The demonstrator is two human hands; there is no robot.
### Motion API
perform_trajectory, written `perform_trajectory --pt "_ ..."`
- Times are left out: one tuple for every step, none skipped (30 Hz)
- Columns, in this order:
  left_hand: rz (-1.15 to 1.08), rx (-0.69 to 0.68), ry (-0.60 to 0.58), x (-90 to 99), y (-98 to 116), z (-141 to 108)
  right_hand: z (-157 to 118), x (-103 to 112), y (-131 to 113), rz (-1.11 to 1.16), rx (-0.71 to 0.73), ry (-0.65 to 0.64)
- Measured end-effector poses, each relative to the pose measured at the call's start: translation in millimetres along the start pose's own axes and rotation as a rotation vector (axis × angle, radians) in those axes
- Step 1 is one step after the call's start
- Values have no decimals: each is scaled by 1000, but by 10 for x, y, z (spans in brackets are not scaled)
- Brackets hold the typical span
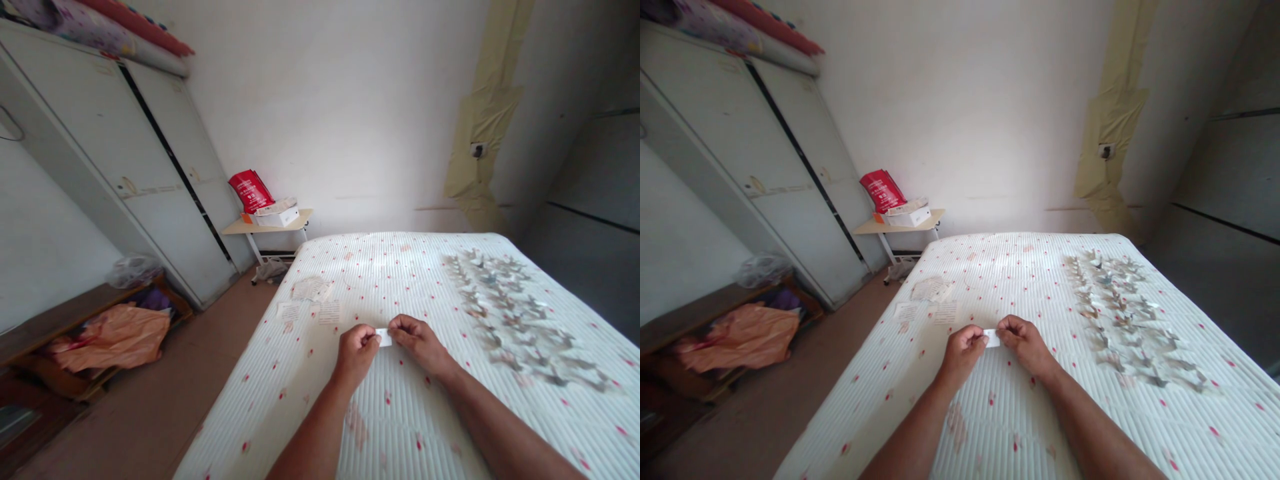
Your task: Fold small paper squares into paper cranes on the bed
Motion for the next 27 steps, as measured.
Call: perform_trajectory --pt "4 3 3 4 -8 3 1 -2 10 3 -1 -5" --pt "-1 5 7 10 -13 7 3 -5 23 4 -2 -14" --pt "-10 4 10 18 -14 11 3 -8 36 0 -3 -22" --pt "-17 1 13 25 -12 13 4 -11 47 -7 -1 -29" --pt "-18 -1 16 31 -8 14 4 -12 54 -17 5 -34" --pt "-8 -3 18 36 -1 14 5 -12 55 -27 19 -34" --pt "13 -7 19 37 8 11 5 -10 51 -38 39 -31" --pt "43 -11 17 35 20 6 6 -7 41 -52 65 -26" --pt "77 -20 16 32 36 1 5 -5 28 -73 95 -20" --pt "113 -34 14 26 55 -5 4 -5 12 -103 124 -16" --pt "147 -49 10 20 75 -11 2 -9 -4 -138 148 -14" --pt "177 -63 5 13 95 -16 -1 -15 -19 -174 166 -15" --pt "201 -73 1 6 112 -20 -6 -25 -32 -201 177 -20" --pt "220 -77 -4 1 126 -23 -10 -36 -43 -213 180 -29" --pt "229 -76 -7 -2 135 -24 -14 -47 -52 -209 177 -39" --pt "230 -72 -10 -3 139 -24 -17 -56 -58 -194 167 -49" --pt "222 -65 -10 -2 138 -22 -18 -60 -60 -174 153 -55" --pt "208 -58 -8 1 132 -18 -17 -59 -58 -151 135 -57" --pt "192 -49 -4 7 121 -14 -13 -49 -50 -126 114 -51" --pt "176 -40 1 14 107 -8 -6 -32 -36 -99 92 -41" --pt "162 -31 6 23 91 -3 2 -10 -18 -75 72 -27" --pt "152 -22 13 32 75 3 11 15 2 -55 57 -11" --pt "143 -12 20 42 60 7 20 42 22 -42 46 7" --pt "132 -3 27 52 48 11 28 66 41 -35 38 26" --pt "118 7 33 59 38 13 34 87 57 -33 33 46" --pt "98 15 35 63 32 14 39 101 69 -33 28 63" --pt "73 22 32 63 29 14 41 107 78 -30 24 75"
Point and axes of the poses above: each hand's wrist, its own z-axis towards the middle knuckle, its own x-axis out of the back of the hand, y = z × x, the point moved 3 cm from there along z, towards the middle knuckle, and after that the axes turned 5 degrees about -y, right-handed, at the moved point
